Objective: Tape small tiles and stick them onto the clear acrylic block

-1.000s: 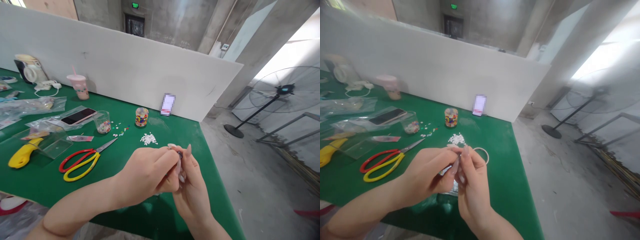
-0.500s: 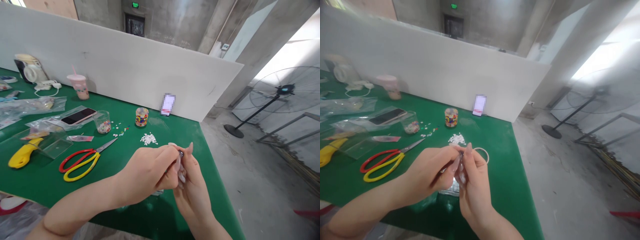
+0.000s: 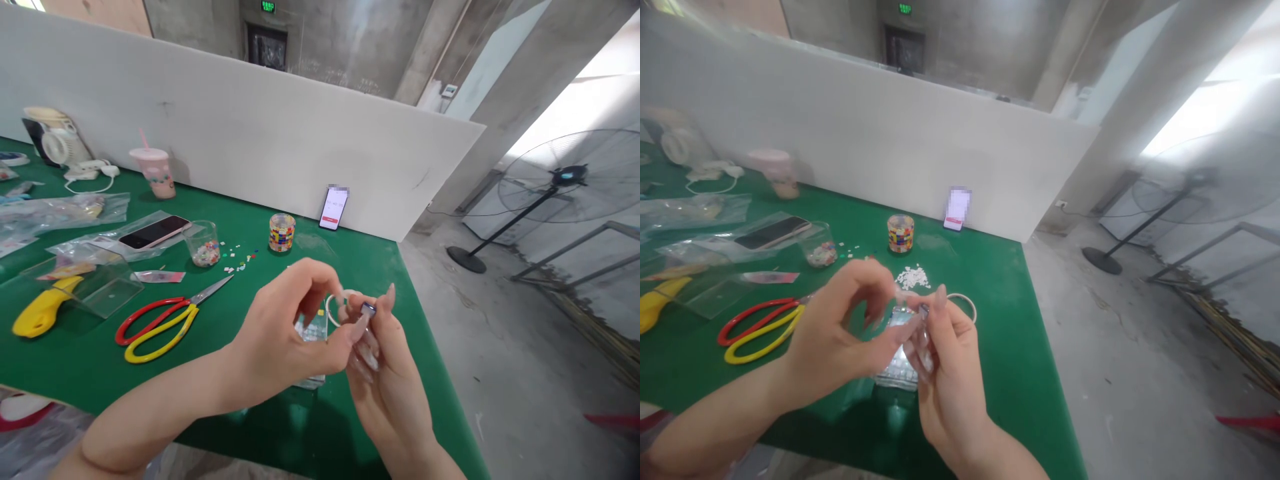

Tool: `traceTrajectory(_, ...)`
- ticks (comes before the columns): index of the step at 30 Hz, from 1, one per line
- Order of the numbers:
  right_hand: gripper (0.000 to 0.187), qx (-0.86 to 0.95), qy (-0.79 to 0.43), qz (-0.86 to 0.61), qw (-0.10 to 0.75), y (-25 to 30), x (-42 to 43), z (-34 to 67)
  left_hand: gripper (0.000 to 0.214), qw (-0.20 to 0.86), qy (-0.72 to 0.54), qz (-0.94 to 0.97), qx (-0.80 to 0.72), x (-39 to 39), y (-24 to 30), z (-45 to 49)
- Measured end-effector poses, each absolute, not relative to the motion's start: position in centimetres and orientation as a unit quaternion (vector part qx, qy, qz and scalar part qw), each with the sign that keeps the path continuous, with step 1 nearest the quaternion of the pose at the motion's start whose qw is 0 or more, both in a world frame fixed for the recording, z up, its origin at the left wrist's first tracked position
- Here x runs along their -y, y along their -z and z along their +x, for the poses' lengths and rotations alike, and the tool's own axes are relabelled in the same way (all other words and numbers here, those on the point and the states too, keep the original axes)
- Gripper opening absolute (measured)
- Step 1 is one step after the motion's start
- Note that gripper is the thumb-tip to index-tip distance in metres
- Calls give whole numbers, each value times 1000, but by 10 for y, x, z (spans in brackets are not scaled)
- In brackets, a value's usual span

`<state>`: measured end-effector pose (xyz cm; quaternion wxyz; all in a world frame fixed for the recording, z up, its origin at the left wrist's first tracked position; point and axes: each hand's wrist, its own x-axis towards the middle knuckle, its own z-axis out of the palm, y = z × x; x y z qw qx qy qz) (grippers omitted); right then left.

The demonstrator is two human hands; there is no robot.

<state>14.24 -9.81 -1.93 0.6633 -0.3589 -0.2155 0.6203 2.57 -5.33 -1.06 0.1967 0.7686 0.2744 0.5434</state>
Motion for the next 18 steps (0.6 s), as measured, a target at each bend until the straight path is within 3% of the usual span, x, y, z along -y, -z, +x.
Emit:
traceTrajectory(4,31,227,-617,-353,666,15,99,143,50,270,-517,777,-237,50,14,18)
traceTrajectory(8,33,241,-620,-358,655,17,100,143,67,309,-458,809,-201,50,13,13)
traceTrajectory(18,26,246,-629,-342,653,19,100,140,51,327,-459,810,-163,51,8,16)
